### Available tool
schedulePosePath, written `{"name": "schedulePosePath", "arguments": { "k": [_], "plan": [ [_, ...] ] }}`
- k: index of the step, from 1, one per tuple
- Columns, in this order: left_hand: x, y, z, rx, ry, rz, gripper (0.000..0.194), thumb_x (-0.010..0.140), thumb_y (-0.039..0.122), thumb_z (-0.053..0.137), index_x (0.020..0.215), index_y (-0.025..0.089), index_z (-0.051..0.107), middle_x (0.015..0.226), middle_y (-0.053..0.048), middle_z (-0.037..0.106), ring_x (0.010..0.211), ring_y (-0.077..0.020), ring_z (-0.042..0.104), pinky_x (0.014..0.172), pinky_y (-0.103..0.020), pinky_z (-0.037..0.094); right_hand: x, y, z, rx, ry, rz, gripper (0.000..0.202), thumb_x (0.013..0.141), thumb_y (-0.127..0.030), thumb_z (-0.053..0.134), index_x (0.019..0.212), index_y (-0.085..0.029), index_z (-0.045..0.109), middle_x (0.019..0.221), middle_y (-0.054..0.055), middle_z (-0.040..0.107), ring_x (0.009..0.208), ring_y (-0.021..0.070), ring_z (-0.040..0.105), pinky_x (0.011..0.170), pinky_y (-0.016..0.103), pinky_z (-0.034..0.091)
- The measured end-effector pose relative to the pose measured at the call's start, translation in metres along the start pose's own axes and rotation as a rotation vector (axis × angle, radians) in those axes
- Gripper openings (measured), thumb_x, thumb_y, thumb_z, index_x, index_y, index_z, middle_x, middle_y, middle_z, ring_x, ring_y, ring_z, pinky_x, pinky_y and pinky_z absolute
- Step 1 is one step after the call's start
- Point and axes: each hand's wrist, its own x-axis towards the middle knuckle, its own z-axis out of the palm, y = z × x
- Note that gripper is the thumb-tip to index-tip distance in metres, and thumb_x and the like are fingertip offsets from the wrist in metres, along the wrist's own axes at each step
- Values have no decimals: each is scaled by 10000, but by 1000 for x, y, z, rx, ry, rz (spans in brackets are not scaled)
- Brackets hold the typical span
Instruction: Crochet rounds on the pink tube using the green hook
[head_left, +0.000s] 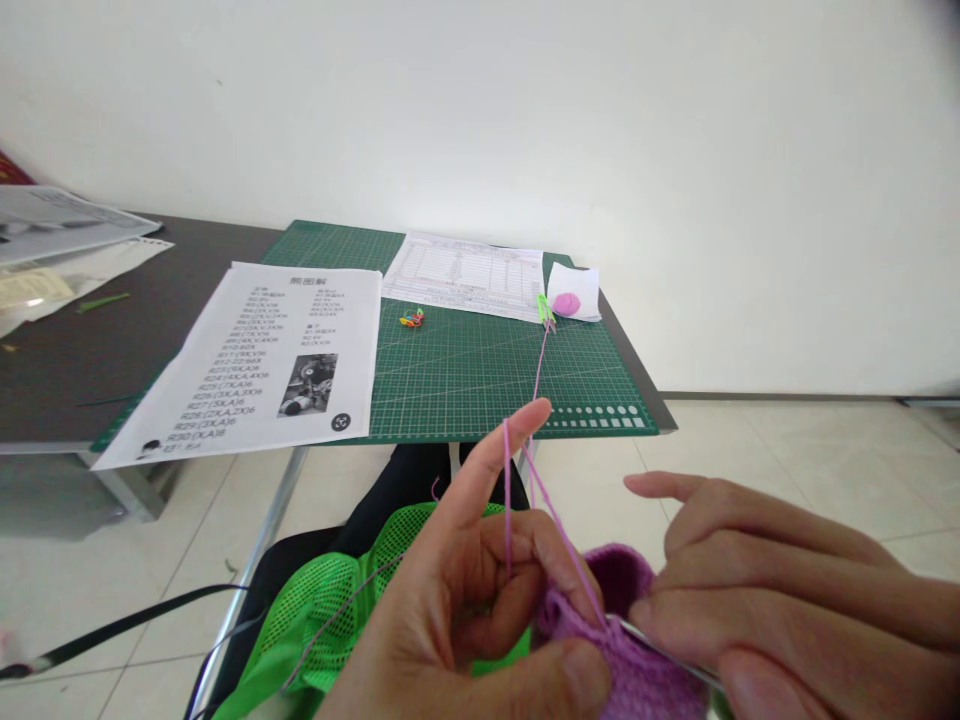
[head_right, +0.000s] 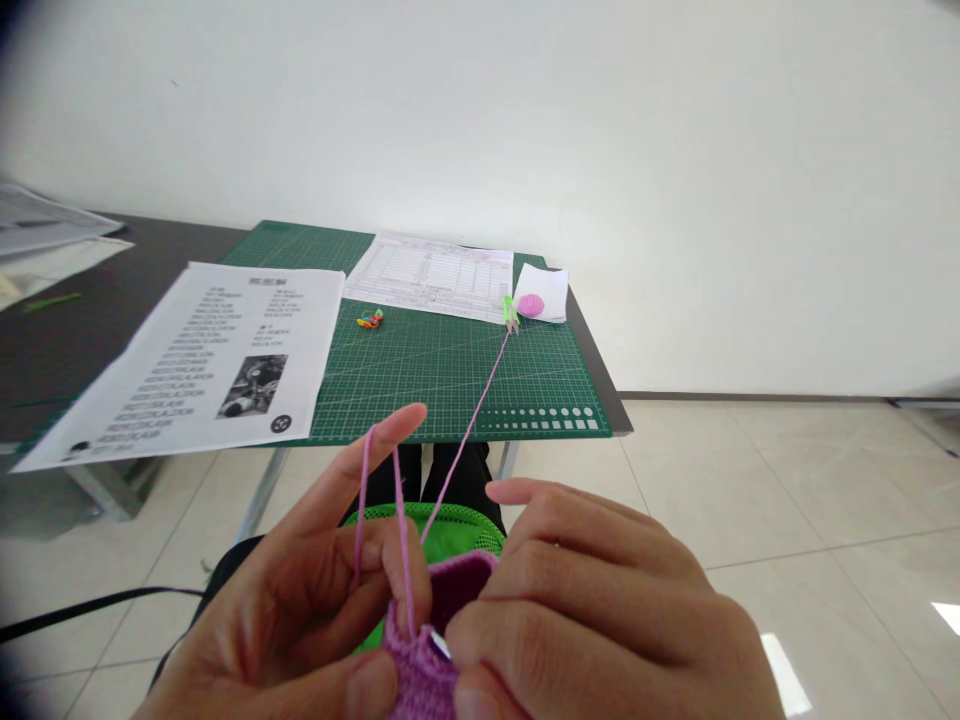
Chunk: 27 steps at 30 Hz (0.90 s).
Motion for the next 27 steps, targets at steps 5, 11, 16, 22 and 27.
{"name": "schedulePosePath", "arguments": {
  "k": [5,11,16,22,27],
  "plan": [
    [0,-5,-4,26,-3,67,763,831,249,824,1447,550,489,797,46,649,582,-89,333,561,-237,235,2,-1,2,-46,52,-16,275,976,-245,586,704,-243,629,555,-106,620,471,52,562,933,230,621],
    [1,-2,-6,16,-30,52,777,845,217,809,1461,548,470,804,58,660,556,-92,229,525,-281,139,3,3,2,275,-92,106,305,984,-181,497,712,-214,631,585,-73,608,517,66,578,933,296,625],
    [1,-2,-6,-4,-32,76,763,853,171,789,1452,534,488,808,66,665,546,-89,216,512,-271,147,3,2,2,264,-27,107,324,931,-99,503,649,-206,622,553,-69,581,504,66,548,884,271,626],
    [0,-3,-7,16,-35,86,748,872,194,773,1454,551,468,820,69,667,566,-98,225,525,-281,151,2,-3,11,290,94,249,395,1005,-234,511,620,-224,601,529,-78,559,494,76,521,820,305,633],
    [1,-4,-7,25,-21,108,750,876,177,760,1463,537,463,819,65,672,565,-95,241,523,-272,158,8,2,15,296,151,208,301,939,-304,626,647,-234,655,521,-39,534,513,126,543,811,385,646]
  ]
}}
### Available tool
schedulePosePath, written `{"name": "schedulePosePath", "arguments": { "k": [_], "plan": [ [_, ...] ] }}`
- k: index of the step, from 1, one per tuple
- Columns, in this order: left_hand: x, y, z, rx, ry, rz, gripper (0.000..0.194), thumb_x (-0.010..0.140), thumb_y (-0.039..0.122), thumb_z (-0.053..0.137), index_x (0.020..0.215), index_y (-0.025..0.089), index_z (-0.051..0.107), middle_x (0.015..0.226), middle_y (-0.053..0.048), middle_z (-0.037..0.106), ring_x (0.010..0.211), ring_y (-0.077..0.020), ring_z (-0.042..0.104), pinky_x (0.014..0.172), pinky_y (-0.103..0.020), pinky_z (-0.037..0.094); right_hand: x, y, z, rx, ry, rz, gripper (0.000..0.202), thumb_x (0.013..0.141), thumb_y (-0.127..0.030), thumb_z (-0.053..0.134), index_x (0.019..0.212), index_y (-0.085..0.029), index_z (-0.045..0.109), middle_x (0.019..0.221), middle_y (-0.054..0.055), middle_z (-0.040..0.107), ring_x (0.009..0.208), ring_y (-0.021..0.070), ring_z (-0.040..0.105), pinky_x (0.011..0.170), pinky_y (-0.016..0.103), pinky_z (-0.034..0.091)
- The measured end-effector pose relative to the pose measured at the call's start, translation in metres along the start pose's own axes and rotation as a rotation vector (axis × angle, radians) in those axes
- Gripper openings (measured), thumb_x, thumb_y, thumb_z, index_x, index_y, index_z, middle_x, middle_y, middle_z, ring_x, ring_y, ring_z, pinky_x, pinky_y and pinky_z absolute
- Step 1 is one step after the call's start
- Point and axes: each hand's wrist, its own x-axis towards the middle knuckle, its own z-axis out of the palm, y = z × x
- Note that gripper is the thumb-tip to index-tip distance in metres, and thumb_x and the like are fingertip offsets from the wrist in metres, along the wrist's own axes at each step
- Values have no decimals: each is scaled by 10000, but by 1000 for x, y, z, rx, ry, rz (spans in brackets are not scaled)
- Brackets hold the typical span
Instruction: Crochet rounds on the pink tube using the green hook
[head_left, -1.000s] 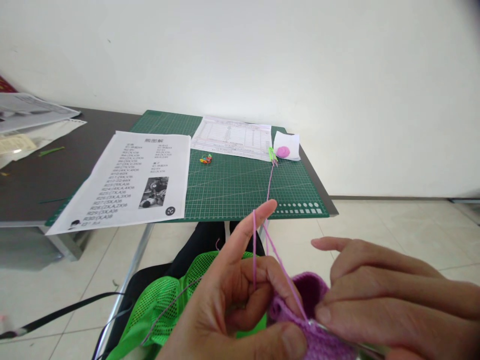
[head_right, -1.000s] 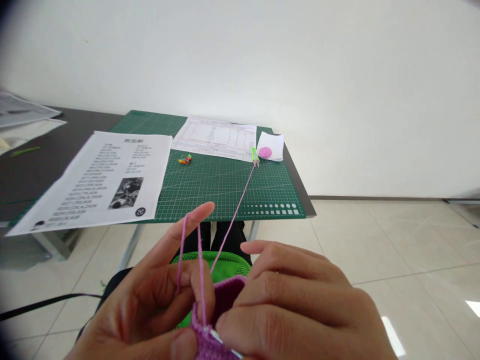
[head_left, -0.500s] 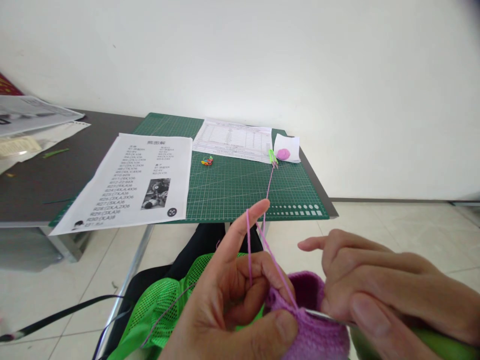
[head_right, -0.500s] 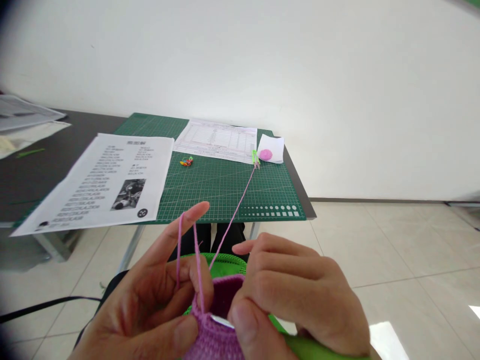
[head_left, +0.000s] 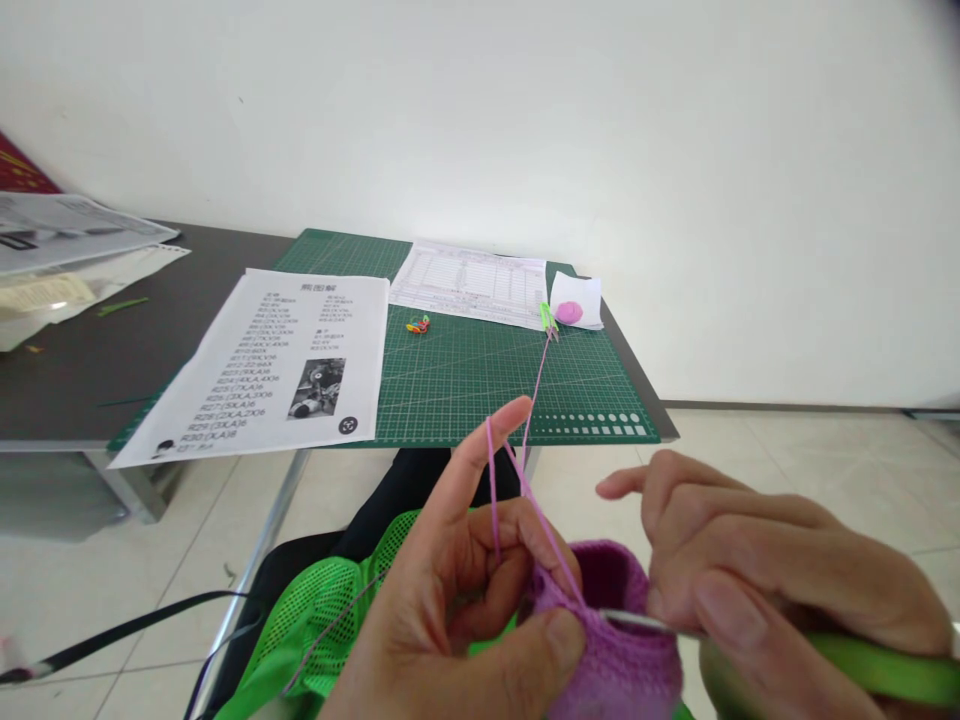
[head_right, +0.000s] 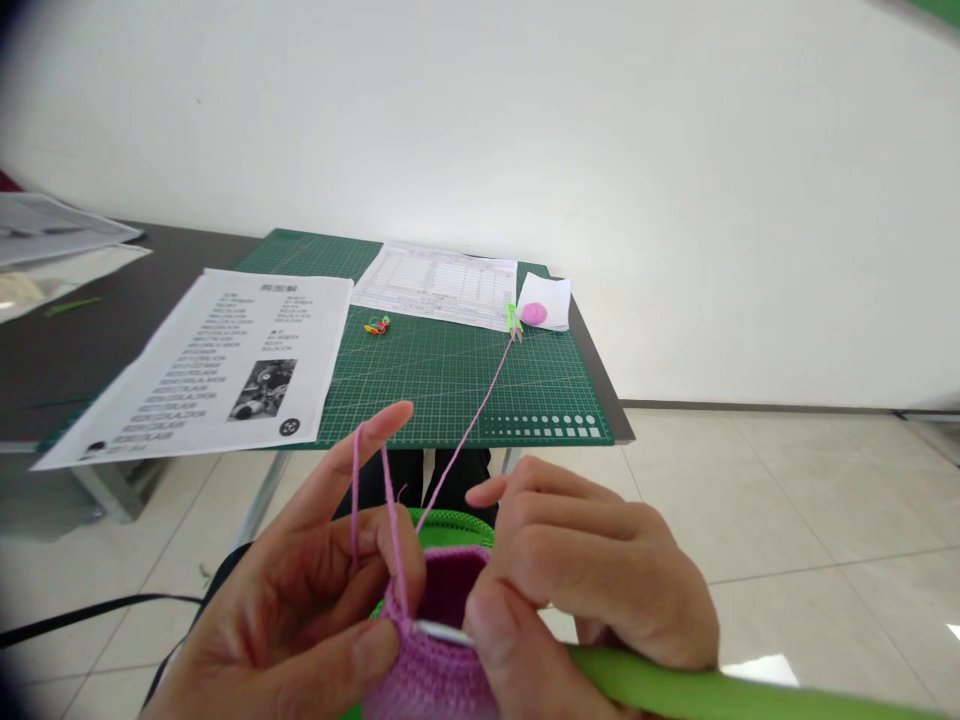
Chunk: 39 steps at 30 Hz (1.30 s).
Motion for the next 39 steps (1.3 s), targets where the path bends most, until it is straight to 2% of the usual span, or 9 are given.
{"name": "schedulePosePath", "arguments": {
  "k": [8,12,14,17,22,25,29,35,39],
  "plan": [
    [0,0,-3,-29,-8,-11,791,850,231,800,1486,528,435,792,67,669,556,-102,236,523,-288,170,-1,5,-1,-24,-53,-46,251,861,-444,710,708,-248,678,623,-7,554,650,175,593,889,451,604],
    [-1,2,-4,11,20,24,813,851,284,810,1466,618,394,789,82,659,563,-99,242,524,-287,154,-1,9,-4,14,-77,-63,253,953,-372,601,739,-248,652,645,-20,558,657,159,573,980,444,527],
    [-1,4,-4,19,32,27,837,845,298,819,1457,652,370,788,88,663,559,-95,241,521,-258,183,-1,9,-6,16,-165,-89,239,997,-316,529,795,-247,636,681,-32,556,677,139,563,1065,416,446],
    [-2,5,-1,-14,64,2,864,819,304,845,1441,674,373,792,87,676,594,-86,380,559,-201,306,-2,7,-9,-34,-283,-99,206,1010,-285,503,841,-245,612,758,-28,523,747,132,556,1134,369,356],
    [-1,4,4,-63,107,45,963,820,224,841,1441,721,299,797,91,716,642,-89,516,627,-191,433,-7,3,-3,-117,-238,-87,182,1016,-262,479,899,-260,619,894,0,532,899,151,568,1225,309,221],
    [-2,4,5,-87,117,60,986,815,186,839,1431,736,299,815,96,730,668,-98,564,639,-205,464,-7,3,-2,-112,-309,-125,155,1048,-294,435,969,-252,561,923,-20,585,942,136,595,1255,296,115],
    [-2,3,4,-36,131,49,974,811,225,846,1449,713,295,789,86,725,634,-91,554,595,-184,453,-5,0,-1,-188,-360,-159,46,1023,-221,465,985,-234,488,836,-65,609,837,116,584,1222,296,164],
    [-2,1,4,30,181,45,944,813,267,851,1465,685,312,747,76,733,594,-86,598,612,-183,497,-5,-6,8,-320,-309,-167,156,941,-70,489,920,-224,479,736,-60,564,739,122,519,1116,324,273],
    [-2,1,3,-3,129,45,881,855,243,813,1464,672,343,796,75,735,643,-103,646,652,-216,519,-6,-5,10,-294,-270,-141,185,938,-55,479,864,-220,441,702,-52,530,726,125,460,906,323,387]
  ]
}}
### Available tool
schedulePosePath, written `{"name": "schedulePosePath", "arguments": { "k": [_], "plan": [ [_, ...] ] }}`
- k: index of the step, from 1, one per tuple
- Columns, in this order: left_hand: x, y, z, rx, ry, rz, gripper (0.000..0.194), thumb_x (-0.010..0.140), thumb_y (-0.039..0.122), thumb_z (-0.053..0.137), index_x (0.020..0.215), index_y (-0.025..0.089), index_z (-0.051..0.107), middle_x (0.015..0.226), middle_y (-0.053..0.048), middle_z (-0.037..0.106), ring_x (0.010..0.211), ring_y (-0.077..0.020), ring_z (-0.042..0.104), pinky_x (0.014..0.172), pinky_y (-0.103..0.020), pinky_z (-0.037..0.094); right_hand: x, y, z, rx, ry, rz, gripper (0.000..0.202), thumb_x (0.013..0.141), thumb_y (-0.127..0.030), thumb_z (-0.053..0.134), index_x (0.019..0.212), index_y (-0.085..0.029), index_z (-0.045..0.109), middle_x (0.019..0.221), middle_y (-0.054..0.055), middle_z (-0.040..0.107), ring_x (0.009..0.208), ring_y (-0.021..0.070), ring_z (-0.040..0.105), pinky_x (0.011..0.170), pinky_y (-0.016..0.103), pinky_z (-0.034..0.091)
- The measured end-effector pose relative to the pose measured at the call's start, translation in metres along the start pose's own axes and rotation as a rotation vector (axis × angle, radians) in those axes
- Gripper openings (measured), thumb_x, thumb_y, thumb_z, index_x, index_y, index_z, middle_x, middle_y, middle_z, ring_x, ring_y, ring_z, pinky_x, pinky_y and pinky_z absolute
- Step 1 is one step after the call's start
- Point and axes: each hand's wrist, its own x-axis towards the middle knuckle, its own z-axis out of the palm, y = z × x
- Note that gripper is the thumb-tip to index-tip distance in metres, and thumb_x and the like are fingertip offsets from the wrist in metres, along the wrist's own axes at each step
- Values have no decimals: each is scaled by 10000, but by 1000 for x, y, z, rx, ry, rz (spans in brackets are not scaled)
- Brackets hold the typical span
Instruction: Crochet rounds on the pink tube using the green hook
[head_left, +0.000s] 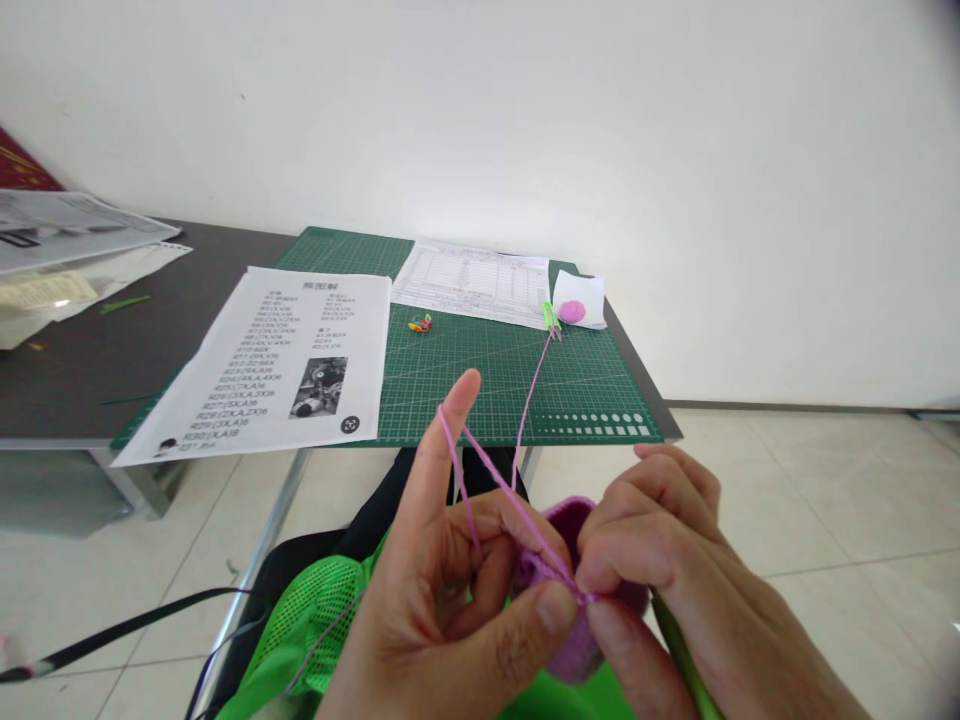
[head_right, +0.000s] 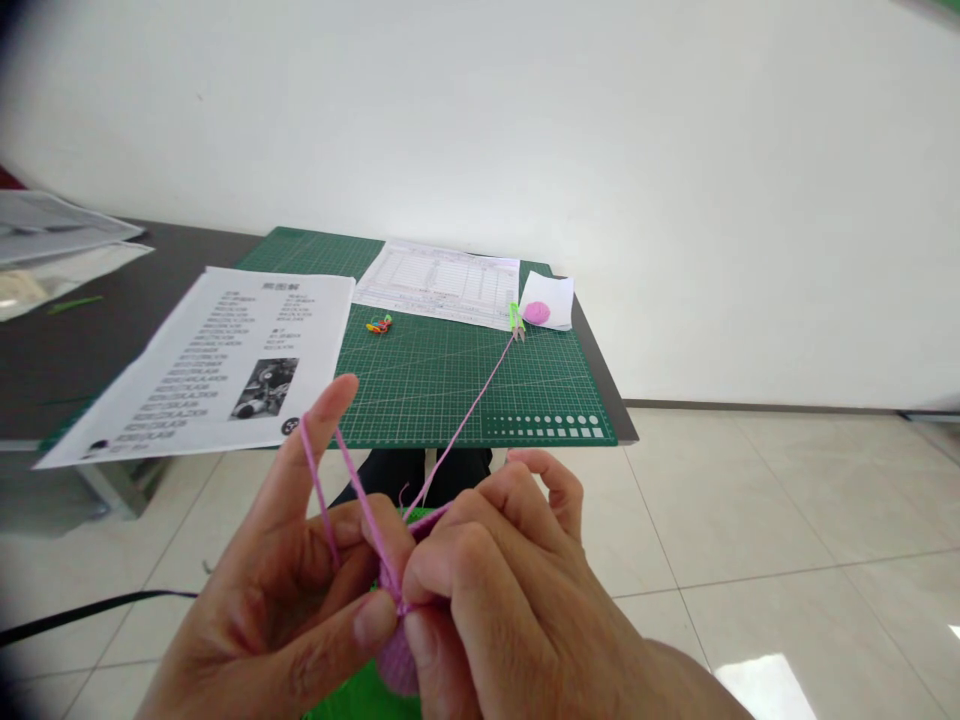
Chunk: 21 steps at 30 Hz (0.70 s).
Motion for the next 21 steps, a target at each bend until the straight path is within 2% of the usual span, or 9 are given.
{"name": "schedulePosePath", "arguments": {
  "k": [3,5,7,10,14,18,21],
  "plan": [
    [3,0,-3,-84,5,35,795,883,197,778,1463,607,421,840,66,746,668,-94,625,657,-192,510,-1,0,1,58,-33,29,210,934,-31,472,858,-218,414,716,-53,524,726,113,439,806,298,398],
    [6,1,-4,-129,66,59,642,928,193,723,1441,521,518,844,43,762,696,-87,614,662,-152,501,-1,0,2,116,-40,37,210,930,-28,463,859,-218,406,718,-59,517,728,104,450,829,288,405],
    [9,2,-4,-160,105,79,470,1003,208,617,1410,441,592,742,28,749,695,-81,622,698,-134,503,-2,-1,3,141,-44,56,207,922,-29,456,860,-219,407,724,-61,518,733,99,462,845,284,411],
    [12,4,-4,-164,181,71,447,993,168,624,1384,385,628,681,39,704,634,-67,580,681,-121,500,-2,-2,6,124,-2,69,210,897,-23,459,849,-220,405,719,-57,515,717,98,470,813,288,414],
    [14,5,-4,-146,228,68,476,962,168,667,1389,373,615,666,49,673,594,-66,526,636,-113,487,0,-1,10,165,52,70,210,875,-26,464,836,-222,402,682,-57,499,672,100,462,753,291,416],
    [17,6,-5,-114,197,95,480,961,157,662,1385,374,610,675,48,689,590,-65,528,637,-107,489,-2,2,14,184,53,85,209,877,-20,451,852,-224,407,693,-58,508,679,101,467,771,300,420],
    [21,7,-3,-67,167,166,463,982,154,629,1380,389,606,687,43,713,597,-63,541,641,-98,474,-4,1,16,180,70,79,215,865,-11,447,856,-222,407,694,-57,501,674,101,458,757,301,413]
  ]
}}
